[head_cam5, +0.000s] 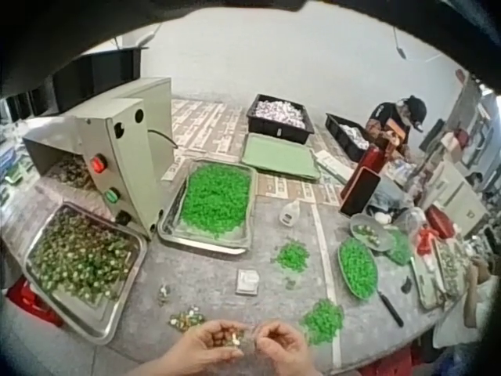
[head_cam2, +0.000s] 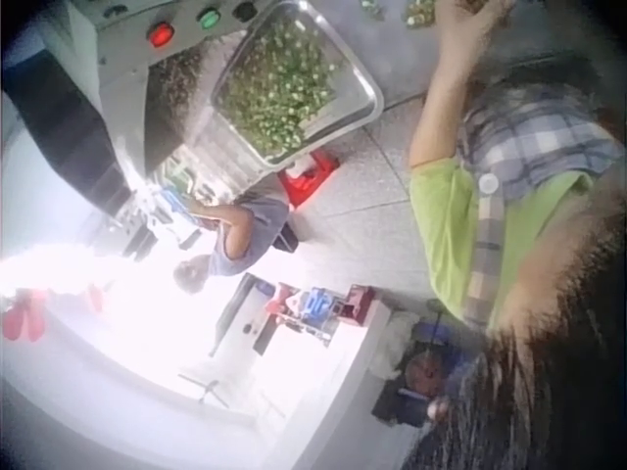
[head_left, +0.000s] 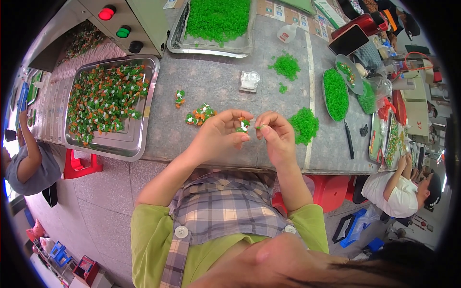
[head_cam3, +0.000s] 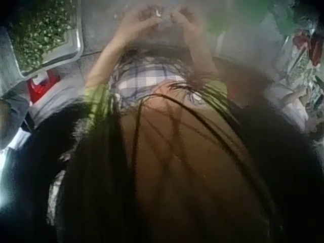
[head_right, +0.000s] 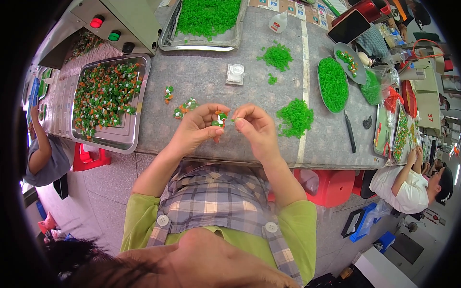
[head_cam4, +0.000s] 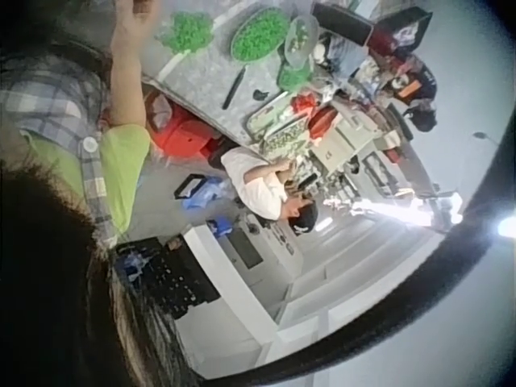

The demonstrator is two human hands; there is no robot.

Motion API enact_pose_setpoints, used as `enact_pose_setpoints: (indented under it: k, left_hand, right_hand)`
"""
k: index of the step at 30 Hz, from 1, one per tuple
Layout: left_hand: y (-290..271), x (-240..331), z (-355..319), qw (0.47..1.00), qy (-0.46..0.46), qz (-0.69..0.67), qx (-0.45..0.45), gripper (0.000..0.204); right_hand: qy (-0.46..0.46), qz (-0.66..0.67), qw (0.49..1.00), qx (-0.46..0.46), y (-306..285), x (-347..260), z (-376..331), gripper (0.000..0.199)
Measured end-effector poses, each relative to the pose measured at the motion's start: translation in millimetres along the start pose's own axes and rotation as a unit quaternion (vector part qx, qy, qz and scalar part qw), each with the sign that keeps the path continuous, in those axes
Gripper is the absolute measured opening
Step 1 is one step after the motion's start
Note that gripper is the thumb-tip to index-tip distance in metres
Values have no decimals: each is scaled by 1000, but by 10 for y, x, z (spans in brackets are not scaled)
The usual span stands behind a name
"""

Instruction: The person assembles small figurines by attaching small green parts onto figurine bodies by hand and placing them on the table. The person also scoops figurine parts from a dispenser opening and places them onto a tray.

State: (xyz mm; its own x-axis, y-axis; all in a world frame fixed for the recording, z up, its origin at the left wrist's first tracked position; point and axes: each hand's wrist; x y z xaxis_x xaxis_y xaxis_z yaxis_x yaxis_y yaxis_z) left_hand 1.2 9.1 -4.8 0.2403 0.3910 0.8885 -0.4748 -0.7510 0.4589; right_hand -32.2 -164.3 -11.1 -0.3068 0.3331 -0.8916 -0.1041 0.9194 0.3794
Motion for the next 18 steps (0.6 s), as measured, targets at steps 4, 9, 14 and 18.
enact_pose_setpoints:
  k: [4,9,14,18]
  left_hand:
    - [3,-12,-10,1000,-19,-6,0,41]
    - [12,-10,-8,1000,-21,3,-1,40]
    - [30,-10,-8,1000,-14,14,2,39]
    - [34,-32,-14,999,5,48,3,38]
  right_hand:
    - [53,-2,998,18,78,11,-16,6]
    - [75,-1,996,51,128,24,-12,7]
    - [76,5,996,47,135,32,0,8]
    - [66,-1,996,59,144,53,-1,8]
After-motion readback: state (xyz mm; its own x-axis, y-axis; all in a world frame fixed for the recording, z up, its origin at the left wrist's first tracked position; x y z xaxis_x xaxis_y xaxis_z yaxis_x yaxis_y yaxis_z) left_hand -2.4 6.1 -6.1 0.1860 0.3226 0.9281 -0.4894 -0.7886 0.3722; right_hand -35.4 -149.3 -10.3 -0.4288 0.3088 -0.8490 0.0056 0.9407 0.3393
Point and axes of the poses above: each hand's wrist, its own z-axis towards the middle knuckle, its own y-axis out of the palm, x = y × z, and after that the axes turned 14 degrees about y, right-handed
